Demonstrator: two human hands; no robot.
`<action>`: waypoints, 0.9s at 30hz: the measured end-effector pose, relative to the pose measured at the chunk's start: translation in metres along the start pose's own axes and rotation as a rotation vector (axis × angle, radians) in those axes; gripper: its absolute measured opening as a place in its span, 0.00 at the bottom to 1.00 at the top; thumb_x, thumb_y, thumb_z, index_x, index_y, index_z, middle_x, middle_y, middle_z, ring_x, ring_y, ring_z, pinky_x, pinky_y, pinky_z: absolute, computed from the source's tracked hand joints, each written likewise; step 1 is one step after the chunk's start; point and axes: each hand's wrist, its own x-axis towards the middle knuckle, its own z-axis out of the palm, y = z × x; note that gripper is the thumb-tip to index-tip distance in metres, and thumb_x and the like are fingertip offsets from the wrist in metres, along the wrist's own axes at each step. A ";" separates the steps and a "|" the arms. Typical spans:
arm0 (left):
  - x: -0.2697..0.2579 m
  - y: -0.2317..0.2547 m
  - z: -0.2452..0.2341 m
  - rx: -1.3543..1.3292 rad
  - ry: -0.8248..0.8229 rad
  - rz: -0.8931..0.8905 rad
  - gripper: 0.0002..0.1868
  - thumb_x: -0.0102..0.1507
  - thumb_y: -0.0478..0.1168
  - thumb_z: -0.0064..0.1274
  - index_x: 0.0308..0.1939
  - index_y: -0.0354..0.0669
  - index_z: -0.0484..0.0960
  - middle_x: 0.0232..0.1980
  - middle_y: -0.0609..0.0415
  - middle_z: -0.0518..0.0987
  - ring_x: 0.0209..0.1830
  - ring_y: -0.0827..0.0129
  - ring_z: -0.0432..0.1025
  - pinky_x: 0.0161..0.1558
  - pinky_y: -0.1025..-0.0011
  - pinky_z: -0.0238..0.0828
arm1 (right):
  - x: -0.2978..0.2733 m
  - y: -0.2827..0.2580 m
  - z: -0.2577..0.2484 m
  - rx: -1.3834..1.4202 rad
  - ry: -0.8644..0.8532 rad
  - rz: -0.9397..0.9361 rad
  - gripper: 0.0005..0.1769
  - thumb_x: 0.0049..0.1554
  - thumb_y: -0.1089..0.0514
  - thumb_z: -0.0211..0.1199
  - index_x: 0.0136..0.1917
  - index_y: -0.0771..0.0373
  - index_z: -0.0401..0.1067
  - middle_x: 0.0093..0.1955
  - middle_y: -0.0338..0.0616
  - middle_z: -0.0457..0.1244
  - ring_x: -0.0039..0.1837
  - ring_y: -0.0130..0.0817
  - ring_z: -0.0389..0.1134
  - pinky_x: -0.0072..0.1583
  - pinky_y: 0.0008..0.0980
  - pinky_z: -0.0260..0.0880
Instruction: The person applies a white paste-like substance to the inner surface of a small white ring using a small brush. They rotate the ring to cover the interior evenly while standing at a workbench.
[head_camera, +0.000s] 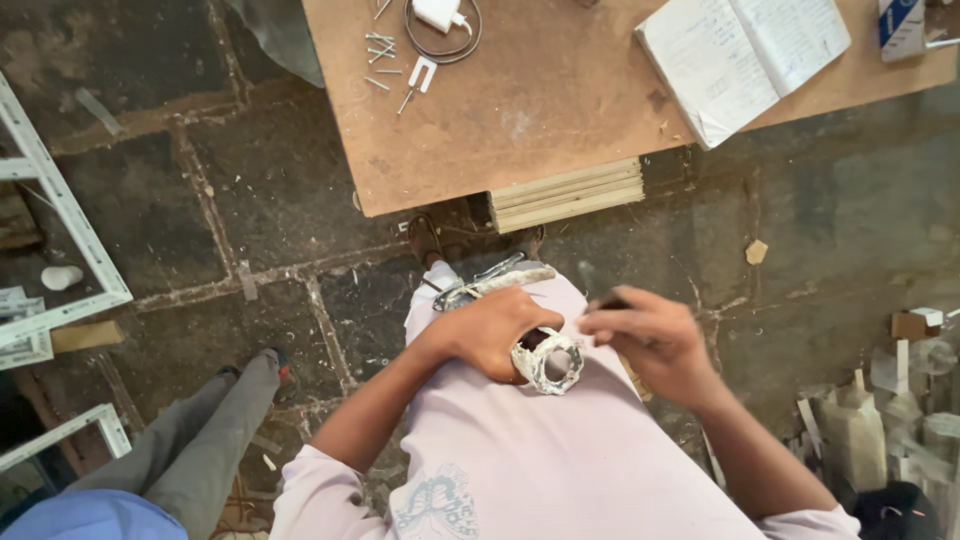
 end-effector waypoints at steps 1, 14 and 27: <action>0.000 0.002 -0.001 -0.031 0.018 0.016 0.20 0.44 0.44 0.63 0.36 0.41 0.78 0.30 0.44 0.80 0.32 0.48 0.76 0.34 0.58 0.70 | 0.003 -0.006 0.007 -0.099 -0.002 -0.060 0.19 0.50 0.62 0.71 0.56 0.65 0.76 0.49 0.47 0.68 0.48 0.36 0.71 0.48 0.31 0.73; -0.001 0.006 -0.003 -0.026 0.062 -0.054 0.23 0.46 0.44 0.63 0.44 0.42 0.82 0.33 0.43 0.82 0.35 0.46 0.77 0.37 0.57 0.72 | 0.027 -0.026 0.036 -0.282 0.163 -0.120 0.11 0.47 0.68 0.73 0.44 0.63 0.77 0.41 0.43 0.66 0.42 0.37 0.69 0.44 0.32 0.69; 0.002 0.001 0.002 -0.092 0.001 0.055 0.19 0.43 0.45 0.66 0.33 0.41 0.78 0.28 0.45 0.79 0.30 0.49 0.76 0.32 0.59 0.70 | 0.049 -0.012 0.015 -0.355 0.257 -0.059 0.08 0.49 0.74 0.65 0.40 0.65 0.76 0.38 0.43 0.65 0.40 0.36 0.67 0.41 0.31 0.64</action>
